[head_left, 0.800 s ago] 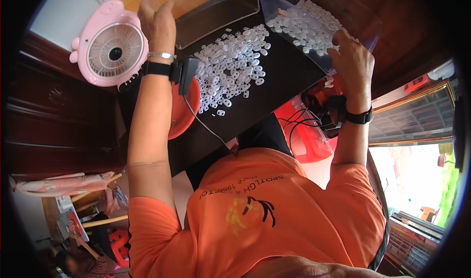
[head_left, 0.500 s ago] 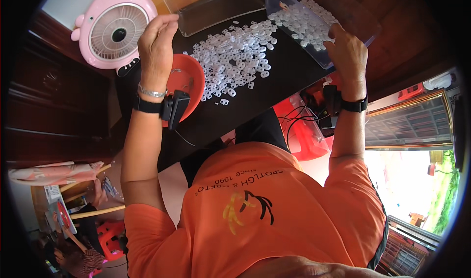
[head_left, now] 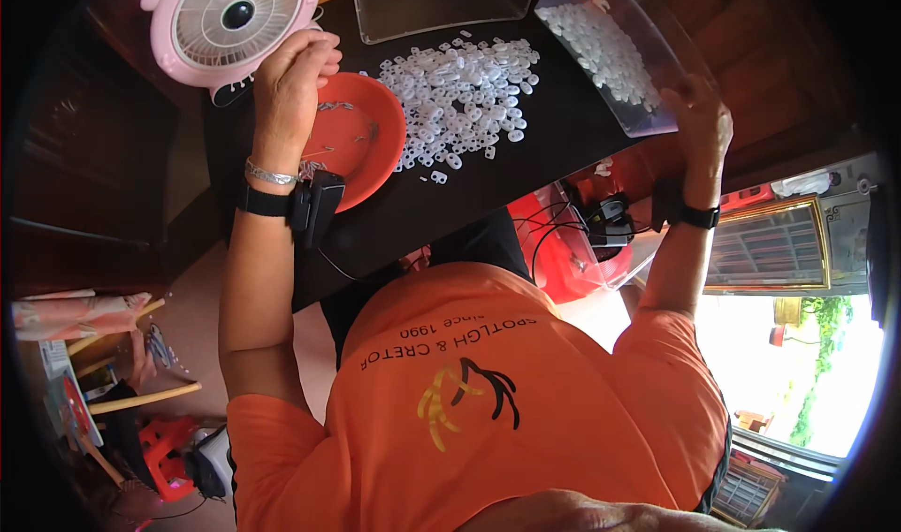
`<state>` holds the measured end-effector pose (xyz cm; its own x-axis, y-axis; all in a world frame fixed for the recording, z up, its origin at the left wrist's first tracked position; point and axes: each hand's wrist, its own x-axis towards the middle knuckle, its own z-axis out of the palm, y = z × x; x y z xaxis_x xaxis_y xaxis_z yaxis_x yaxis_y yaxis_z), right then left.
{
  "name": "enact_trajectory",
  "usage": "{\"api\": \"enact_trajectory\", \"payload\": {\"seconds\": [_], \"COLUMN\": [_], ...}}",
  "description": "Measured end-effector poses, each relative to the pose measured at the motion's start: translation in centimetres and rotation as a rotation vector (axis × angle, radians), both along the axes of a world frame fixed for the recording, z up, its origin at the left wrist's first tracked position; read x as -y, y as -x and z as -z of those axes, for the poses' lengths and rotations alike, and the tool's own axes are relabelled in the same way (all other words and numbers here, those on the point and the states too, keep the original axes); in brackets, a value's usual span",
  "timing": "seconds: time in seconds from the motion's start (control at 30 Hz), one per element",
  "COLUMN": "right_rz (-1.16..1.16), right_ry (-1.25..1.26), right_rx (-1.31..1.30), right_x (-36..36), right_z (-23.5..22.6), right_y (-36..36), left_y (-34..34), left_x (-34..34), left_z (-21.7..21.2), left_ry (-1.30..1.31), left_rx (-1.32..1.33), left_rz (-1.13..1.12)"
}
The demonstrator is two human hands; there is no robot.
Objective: Assembling small white plastic components by joining them with small metal rings/clips by hand.
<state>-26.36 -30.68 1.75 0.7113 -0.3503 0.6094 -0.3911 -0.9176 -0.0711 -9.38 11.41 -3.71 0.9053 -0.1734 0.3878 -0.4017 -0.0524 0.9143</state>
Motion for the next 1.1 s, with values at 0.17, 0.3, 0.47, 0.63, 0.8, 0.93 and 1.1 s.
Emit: {"api": "enact_trajectory", "payload": {"seconds": [0.17, 0.3, 0.47, 0.63, 0.8, 0.93, 1.1], "right_rz": [-0.045, -0.105, -0.094, -0.207, -0.142, -0.044, -0.030], "right_ry": [0.085, 0.032, 0.102, 0.070, 0.147, 0.088, 0.086], "right_rx": [0.001, 0.054, 0.027, 0.056, -0.025, -0.145, -0.191], "right_x": [0.1, 1.1, -0.4, 0.9, 1.4, 0.4, -0.9], "right_z": [-1.8, -4.6, -6.5, -6.5, -3.0, 0.1, 2.1], "right_y": [0.5, 2.7, 3.2, 2.9, 0.4, -1.7, -3.2], "left_y": [0.4, -0.9, 0.6, 1.0, 1.1, 0.8, 0.1], "left_x": [0.8, 0.8, 5.0, 7.2, 5.1, 2.3, -2.4], "left_z": [-0.6, -1.3, -8.3, -11.1, -10.1, -8.6, -5.8], "left_ry": [-0.074, -0.218, -0.055, -0.088, -0.090, -0.051, -0.078], "left_rx": [-0.008, -0.026, -0.174, -0.216, -0.225, -0.179, -0.201], "left_rz": [0.128, 0.265, 0.409, 0.431, 0.379, 0.423, 0.282]}}
